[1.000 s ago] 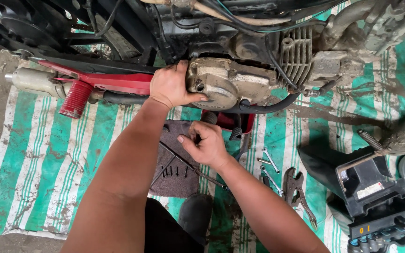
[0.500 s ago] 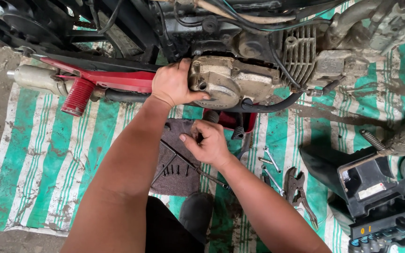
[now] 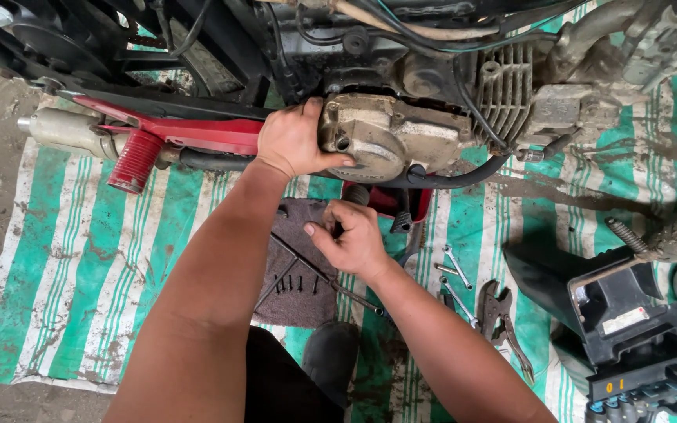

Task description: Removing the crankcase cover from a motorcycle engine by wiggling and pulling it by hand.

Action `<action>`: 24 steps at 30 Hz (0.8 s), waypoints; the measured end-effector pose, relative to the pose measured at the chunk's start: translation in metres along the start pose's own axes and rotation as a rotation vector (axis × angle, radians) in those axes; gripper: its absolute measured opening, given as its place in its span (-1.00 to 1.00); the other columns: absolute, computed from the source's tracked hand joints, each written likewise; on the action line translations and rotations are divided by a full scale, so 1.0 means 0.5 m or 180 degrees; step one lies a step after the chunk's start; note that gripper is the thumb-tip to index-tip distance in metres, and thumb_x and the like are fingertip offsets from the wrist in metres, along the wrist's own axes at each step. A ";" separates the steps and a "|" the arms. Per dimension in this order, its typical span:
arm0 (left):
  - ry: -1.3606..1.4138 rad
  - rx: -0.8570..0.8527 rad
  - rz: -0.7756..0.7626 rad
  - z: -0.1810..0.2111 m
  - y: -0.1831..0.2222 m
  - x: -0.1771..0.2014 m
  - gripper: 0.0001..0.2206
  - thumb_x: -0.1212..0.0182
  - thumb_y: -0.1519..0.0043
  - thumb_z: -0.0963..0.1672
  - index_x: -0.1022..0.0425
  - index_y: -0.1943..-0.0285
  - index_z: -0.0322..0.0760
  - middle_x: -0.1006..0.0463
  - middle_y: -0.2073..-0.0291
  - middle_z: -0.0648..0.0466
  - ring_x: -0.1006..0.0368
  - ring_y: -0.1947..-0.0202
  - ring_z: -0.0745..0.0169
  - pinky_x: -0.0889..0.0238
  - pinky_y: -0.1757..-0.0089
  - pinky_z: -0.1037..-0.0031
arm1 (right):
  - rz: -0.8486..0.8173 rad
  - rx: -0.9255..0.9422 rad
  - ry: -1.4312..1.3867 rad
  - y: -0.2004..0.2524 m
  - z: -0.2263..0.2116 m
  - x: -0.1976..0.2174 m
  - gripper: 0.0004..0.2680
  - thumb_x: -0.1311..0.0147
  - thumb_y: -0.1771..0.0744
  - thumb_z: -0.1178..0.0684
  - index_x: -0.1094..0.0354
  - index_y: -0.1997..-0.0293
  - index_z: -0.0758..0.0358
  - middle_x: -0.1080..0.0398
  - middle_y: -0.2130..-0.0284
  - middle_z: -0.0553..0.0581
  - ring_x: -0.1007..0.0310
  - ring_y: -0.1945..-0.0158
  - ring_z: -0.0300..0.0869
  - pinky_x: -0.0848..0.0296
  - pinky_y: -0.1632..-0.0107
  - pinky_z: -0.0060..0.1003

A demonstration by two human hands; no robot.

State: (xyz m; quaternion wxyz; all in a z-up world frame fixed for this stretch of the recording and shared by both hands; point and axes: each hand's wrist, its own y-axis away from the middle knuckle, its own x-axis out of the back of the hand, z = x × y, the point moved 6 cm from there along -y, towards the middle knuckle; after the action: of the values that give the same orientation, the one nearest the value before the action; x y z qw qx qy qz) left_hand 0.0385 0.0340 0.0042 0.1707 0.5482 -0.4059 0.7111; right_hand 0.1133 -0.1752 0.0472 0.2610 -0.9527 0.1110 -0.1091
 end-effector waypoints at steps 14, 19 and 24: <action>-0.0091 0.0011 0.0053 0.000 -0.001 -0.001 0.17 -0.22 0.24 0.58 -0.48 -0.27 -0.23 -0.75 0.25 -0.09 -0.75 0.21 -0.16 -0.56 0.18 0.06 | -0.0007 -0.0017 -0.0024 -0.002 0.001 -0.001 -0.76 -0.33 -0.35 0.07 -0.30 0.47 0.14 -0.33 0.68 0.12 -0.43 0.60 0.10 -0.37 0.48 -0.19; -0.0063 0.0003 0.0068 0.002 -0.001 0.003 0.17 -0.23 0.24 0.58 -0.49 -0.26 -0.24 -0.75 0.26 -0.10 -0.75 0.21 -0.17 -0.57 0.18 0.06 | -0.0003 -0.0007 -0.0029 -0.003 0.000 0.000 -0.76 -0.33 -0.35 0.07 -0.30 0.48 0.14 -0.32 0.69 0.11 -0.42 0.60 0.08 -0.36 0.48 -0.19; -0.0136 0.0002 0.0051 0.000 -0.005 0.003 0.15 -0.22 0.22 0.58 -0.49 -0.26 -0.21 -0.75 0.25 -0.06 -0.76 0.20 -0.12 -0.56 0.18 0.10 | -0.0002 0.0002 -0.0032 -0.003 0.000 0.001 -0.76 -0.33 -0.35 0.07 -0.30 0.48 0.15 -0.32 0.68 0.12 -0.42 0.60 0.09 -0.36 0.48 -0.19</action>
State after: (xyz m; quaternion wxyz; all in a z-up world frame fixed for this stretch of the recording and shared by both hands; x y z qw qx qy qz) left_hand 0.0399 0.0351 0.0066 0.1561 0.5599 -0.4137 0.7007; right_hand 0.1140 -0.1739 0.0480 0.2619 -0.9532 0.1094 -0.1044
